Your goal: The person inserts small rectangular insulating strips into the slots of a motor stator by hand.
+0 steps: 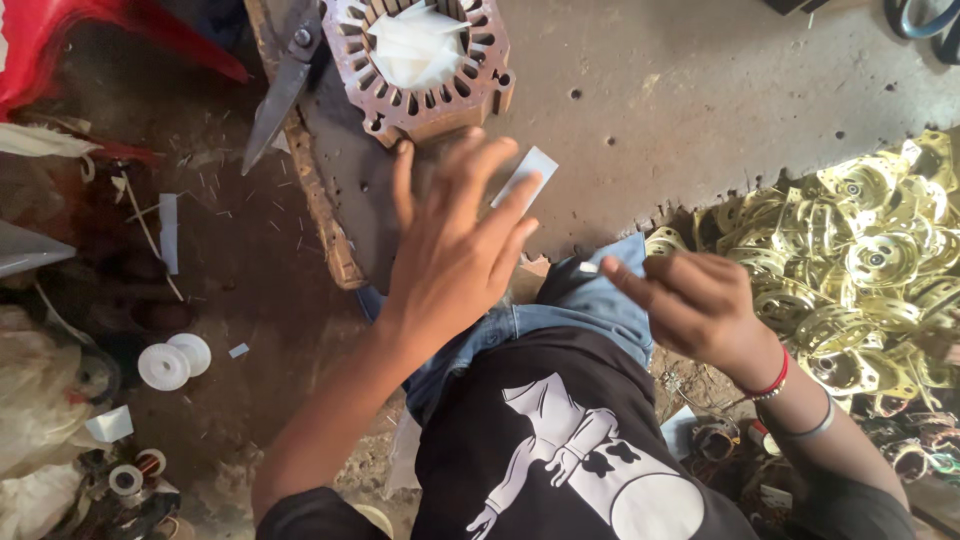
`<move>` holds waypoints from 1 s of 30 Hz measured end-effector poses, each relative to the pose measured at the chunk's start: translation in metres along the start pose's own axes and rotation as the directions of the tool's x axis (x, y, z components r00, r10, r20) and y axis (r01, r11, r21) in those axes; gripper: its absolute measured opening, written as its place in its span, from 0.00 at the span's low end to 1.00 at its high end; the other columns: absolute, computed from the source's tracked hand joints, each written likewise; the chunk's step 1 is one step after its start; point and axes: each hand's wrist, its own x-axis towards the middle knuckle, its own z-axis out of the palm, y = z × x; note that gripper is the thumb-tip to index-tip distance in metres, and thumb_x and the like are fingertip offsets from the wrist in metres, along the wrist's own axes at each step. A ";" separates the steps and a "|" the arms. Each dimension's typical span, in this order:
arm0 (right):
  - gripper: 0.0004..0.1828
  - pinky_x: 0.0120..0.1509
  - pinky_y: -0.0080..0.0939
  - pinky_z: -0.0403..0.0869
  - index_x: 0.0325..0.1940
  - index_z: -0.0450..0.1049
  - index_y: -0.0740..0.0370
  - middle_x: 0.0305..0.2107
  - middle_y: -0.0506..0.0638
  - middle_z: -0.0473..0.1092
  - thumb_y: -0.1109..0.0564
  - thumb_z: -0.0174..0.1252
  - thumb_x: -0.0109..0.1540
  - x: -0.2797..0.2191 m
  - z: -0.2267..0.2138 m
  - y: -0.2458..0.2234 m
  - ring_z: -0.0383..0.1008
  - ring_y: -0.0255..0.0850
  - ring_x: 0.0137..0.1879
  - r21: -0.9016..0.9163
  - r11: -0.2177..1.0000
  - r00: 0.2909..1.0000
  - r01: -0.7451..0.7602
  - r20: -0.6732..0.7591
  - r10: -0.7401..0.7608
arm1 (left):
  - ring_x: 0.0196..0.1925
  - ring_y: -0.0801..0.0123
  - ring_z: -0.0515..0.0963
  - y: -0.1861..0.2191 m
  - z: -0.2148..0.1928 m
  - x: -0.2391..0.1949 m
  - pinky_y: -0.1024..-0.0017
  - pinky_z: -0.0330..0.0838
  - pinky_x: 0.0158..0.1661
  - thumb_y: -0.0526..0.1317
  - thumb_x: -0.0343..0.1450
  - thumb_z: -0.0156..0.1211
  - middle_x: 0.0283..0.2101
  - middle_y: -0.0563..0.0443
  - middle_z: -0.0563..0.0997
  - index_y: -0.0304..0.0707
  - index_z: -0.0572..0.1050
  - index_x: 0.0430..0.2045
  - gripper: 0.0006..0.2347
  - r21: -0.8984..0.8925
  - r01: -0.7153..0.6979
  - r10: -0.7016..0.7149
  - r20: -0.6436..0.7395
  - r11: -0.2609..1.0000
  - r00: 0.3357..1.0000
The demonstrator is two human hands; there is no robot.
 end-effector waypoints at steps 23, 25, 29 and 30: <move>0.34 0.28 0.44 0.71 0.60 0.78 0.59 0.27 0.46 0.67 0.62 0.62 0.47 0.067 -0.014 0.020 0.69 0.41 0.27 -0.016 1.000 0.957 -0.015 0.290 0.019 | 0.65 0.60 0.74 -0.003 -0.002 -0.005 0.32 0.42 0.69 0.41 0.75 0.62 0.41 0.53 0.79 0.38 0.81 0.47 0.10 0.010 -0.204 0.203 0.064 0.979 0.977; 0.33 0.27 0.42 0.71 0.59 0.79 0.59 0.27 0.45 0.68 0.62 0.62 0.48 0.069 -0.011 0.019 0.69 0.40 0.26 -0.092 0.996 0.949 -0.005 0.312 0.034 | 0.66 0.60 0.74 -0.004 -0.001 -0.004 0.32 0.42 0.69 0.41 0.75 0.62 0.41 0.53 0.79 0.38 0.81 0.46 0.10 0.027 -0.212 0.209 0.084 0.977 0.974; 0.30 0.27 0.38 0.71 0.60 0.78 0.64 0.28 0.44 0.69 0.65 0.64 0.53 0.061 -0.005 0.020 0.69 0.36 0.27 -0.150 0.982 0.941 0.112 0.332 -0.057 | 0.67 0.62 0.73 -0.003 0.009 -0.009 0.32 0.43 0.69 0.47 0.79 0.61 0.43 0.51 0.77 0.35 0.80 0.54 0.16 0.179 -0.259 0.239 0.126 0.949 0.963; 0.27 0.27 0.37 0.71 0.61 0.77 0.66 0.29 0.43 0.69 0.64 0.65 0.56 0.060 -0.004 0.027 0.68 0.34 0.27 -0.133 0.973 0.932 0.187 0.336 -0.133 | 0.67 0.61 0.73 -0.004 0.011 -0.008 0.32 0.43 0.69 0.49 0.80 0.60 0.44 0.50 0.77 0.32 0.80 0.58 0.19 0.233 -0.271 0.247 0.128 0.934 0.961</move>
